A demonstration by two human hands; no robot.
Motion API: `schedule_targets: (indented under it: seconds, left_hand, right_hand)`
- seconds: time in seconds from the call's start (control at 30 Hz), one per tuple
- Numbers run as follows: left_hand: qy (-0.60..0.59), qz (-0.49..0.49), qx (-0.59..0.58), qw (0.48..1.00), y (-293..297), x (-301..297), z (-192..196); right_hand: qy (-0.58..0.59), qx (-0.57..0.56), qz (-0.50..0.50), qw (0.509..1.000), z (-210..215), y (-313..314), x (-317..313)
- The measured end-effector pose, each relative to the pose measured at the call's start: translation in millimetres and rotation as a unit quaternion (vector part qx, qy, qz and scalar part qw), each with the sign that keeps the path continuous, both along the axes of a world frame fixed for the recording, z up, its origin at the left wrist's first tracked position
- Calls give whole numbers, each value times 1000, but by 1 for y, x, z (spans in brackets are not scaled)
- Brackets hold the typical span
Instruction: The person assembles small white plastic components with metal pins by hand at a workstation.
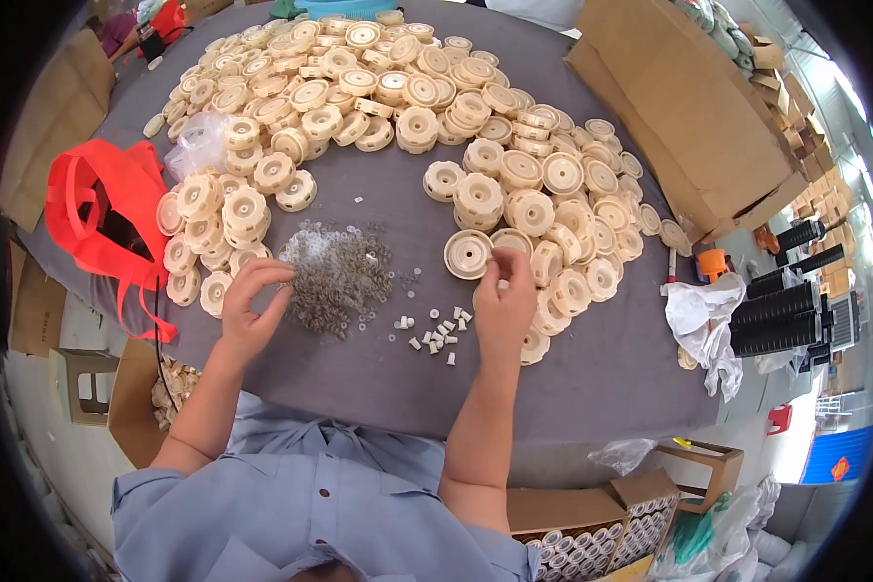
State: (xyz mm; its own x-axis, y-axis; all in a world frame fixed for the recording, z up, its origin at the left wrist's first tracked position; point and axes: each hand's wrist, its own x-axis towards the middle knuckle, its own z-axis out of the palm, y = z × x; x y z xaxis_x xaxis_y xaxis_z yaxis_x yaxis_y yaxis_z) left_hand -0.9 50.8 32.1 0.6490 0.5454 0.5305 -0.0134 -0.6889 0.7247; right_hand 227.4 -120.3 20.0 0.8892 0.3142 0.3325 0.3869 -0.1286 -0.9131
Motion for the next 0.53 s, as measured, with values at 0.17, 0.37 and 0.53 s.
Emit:
schedule_targets:
  seconds: [0.17, 0.37, 0.53]
  left_hand:
    - [55, 12, 18, 998, -4, -18, -3]
    - [46, 92, 94, 990, 28, -34, 13]
    - [74, 218, 145, 962, 97, -58, 36]
  right_hand:
    - [-24, -150, 66, 986, -2, 2, -8]
    - [-17, -154, 97, 983, -1, 2, -14]
    - [20, -159, 93, 983, -6, 5, -9]
